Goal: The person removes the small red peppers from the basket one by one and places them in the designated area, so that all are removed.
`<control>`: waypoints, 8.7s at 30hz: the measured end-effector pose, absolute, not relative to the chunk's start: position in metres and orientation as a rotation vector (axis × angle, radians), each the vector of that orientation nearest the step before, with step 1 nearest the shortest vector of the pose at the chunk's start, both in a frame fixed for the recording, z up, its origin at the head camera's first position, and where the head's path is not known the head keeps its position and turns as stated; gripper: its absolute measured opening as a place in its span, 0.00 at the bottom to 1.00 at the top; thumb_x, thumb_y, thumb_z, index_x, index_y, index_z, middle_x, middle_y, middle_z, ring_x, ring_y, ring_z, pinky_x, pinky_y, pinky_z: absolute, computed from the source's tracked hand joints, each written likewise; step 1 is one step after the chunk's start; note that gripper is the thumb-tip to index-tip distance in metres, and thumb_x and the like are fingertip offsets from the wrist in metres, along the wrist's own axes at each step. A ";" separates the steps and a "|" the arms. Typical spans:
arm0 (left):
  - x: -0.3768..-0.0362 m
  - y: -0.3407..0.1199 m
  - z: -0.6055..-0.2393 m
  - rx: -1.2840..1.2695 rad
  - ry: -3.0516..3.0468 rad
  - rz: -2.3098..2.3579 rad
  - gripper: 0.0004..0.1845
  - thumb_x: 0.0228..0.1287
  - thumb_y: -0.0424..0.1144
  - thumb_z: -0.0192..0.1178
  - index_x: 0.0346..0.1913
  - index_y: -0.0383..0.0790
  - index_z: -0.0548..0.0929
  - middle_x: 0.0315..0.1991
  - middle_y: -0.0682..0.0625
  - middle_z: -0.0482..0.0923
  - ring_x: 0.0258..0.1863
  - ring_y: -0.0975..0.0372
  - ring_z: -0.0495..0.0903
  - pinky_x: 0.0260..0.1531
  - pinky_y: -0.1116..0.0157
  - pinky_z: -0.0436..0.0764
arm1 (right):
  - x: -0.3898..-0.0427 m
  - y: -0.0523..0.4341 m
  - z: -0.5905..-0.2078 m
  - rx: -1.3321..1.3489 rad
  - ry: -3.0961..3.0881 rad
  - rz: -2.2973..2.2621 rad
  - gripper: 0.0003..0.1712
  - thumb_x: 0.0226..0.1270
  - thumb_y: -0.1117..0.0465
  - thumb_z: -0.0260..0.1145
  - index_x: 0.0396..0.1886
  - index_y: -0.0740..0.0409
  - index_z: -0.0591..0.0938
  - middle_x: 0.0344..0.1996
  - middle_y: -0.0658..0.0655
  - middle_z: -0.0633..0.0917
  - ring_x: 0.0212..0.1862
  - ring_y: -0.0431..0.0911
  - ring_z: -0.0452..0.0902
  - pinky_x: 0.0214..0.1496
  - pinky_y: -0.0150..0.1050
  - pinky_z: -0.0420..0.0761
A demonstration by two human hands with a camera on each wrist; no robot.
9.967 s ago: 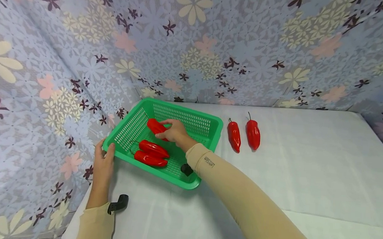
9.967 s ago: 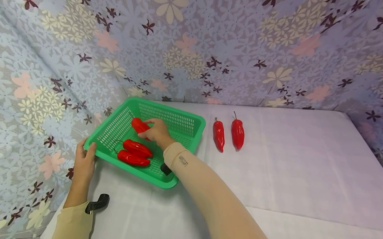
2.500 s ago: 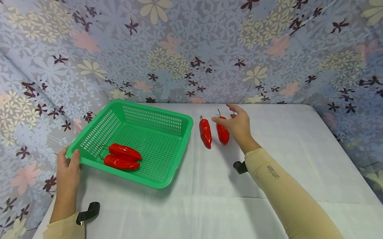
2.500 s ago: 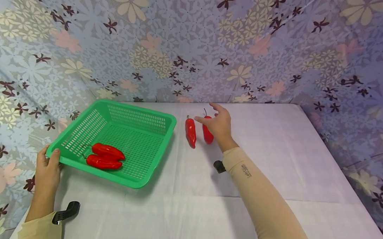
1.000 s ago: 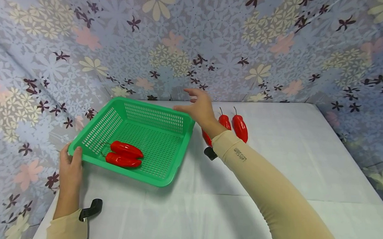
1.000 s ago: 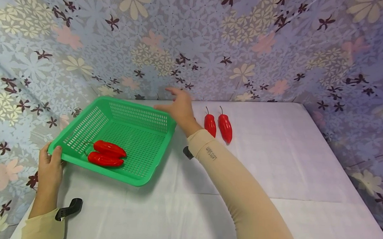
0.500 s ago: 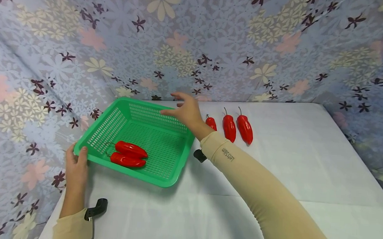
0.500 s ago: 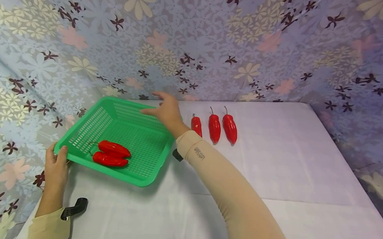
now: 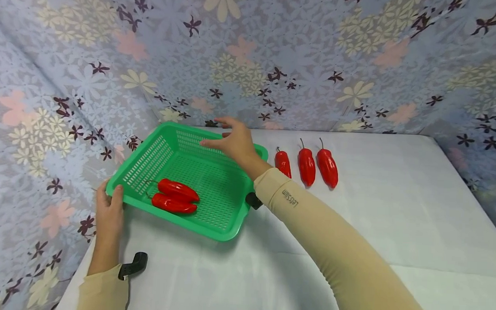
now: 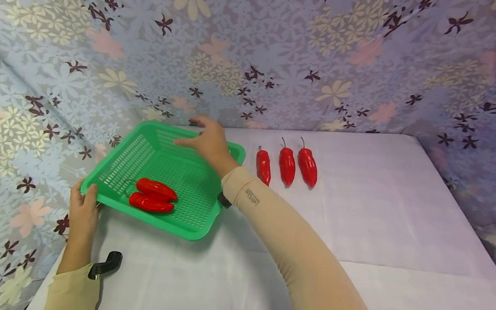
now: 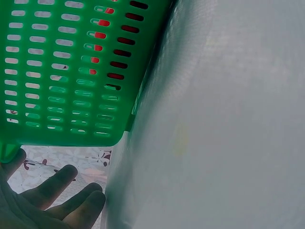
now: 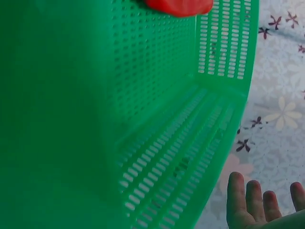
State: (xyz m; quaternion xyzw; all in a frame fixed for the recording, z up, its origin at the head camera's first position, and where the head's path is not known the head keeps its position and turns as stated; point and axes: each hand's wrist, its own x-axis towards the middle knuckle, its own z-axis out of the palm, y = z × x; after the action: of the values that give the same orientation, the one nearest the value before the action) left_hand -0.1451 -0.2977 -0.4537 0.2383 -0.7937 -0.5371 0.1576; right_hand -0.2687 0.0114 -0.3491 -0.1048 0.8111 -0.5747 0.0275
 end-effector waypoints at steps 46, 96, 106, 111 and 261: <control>-0.148 -0.308 -0.449 0.672 -2.343 -1.506 0.37 0.72 0.62 0.52 0.77 0.50 0.60 0.74 0.38 0.61 0.68 0.43 0.67 0.61 0.42 0.68 | -0.261 -0.088 -0.411 -0.252 2.251 -1.087 0.55 0.51 0.49 0.83 0.78 0.39 0.65 0.70 0.57 0.72 0.68 0.51 0.69 0.61 0.46 0.76; -0.146 -0.307 -0.448 0.658 -2.328 -1.552 0.38 0.72 0.64 0.52 0.78 0.52 0.59 0.74 0.40 0.61 0.68 0.44 0.67 0.59 0.45 0.69 | -0.251 -0.094 -0.402 -0.136 2.184 -1.239 0.38 0.62 0.68 0.75 0.71 0.41 0.76 0.58 0.59 0.77 0.44 0.49 0.81 0.38 0.42 0.84; -0.146 -0.307 -0.449 0.656 -2.332 -1.522 0.38 0.72 0.64 0.52 0.77 0.51 0.60 0.72 0.39 0.64 0.64 0.46 0.70 0.54 0.51 0.70 | -0.251 -0.097 -0.396 -0.143 2.182 -1.466 0.38 0.64 0.71 0.71 0.70 0.42 0.74 0.46 0.57 0.80 0.43 0.52 0.80 0.38 0.47 0.84; -0.145 -0.308 -0.449 0.638 -2.336 -1.514 0.37 0.72 0.63 0.52 0.77 0.50 0.60 0.71 0.38 0.65 0.64 0.45 0.70 0.52 0.53 0.71 | -0.250 -0.099 -0.388 -0.184 2.180 -1.592 0.38 0.65 0.71 0.70 0.71 0.43 0.73 0.46 0.58 0.79 0.43 0.53 0.80 0.37 0.49 0.84; -0.136 -0.297 -0.437 0.875 -2.402 -1.458 0.40 0.72 0.67 0.46 0.79 0.51 0.56 0.77 0.37 0.55 0.75 0.41 0.54 0.67 0.37 0.54 | -0.251 0.314 -0.444 0.919 2.324 -1.506 0.45 0.71 0.65 0.65 0.82 0.51 0.54 0.76 0.69 0.57 0.69 0.64 0.63 0.61 0.53 0.75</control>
State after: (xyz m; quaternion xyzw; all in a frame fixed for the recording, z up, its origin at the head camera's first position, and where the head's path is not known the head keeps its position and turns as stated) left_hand -0.1364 -0.2975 -0.4366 0.2957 -0.8122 -0.4931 0.0991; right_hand -0.2506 0.3137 -0.4441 0.3130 0.7915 -0.5129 0.1117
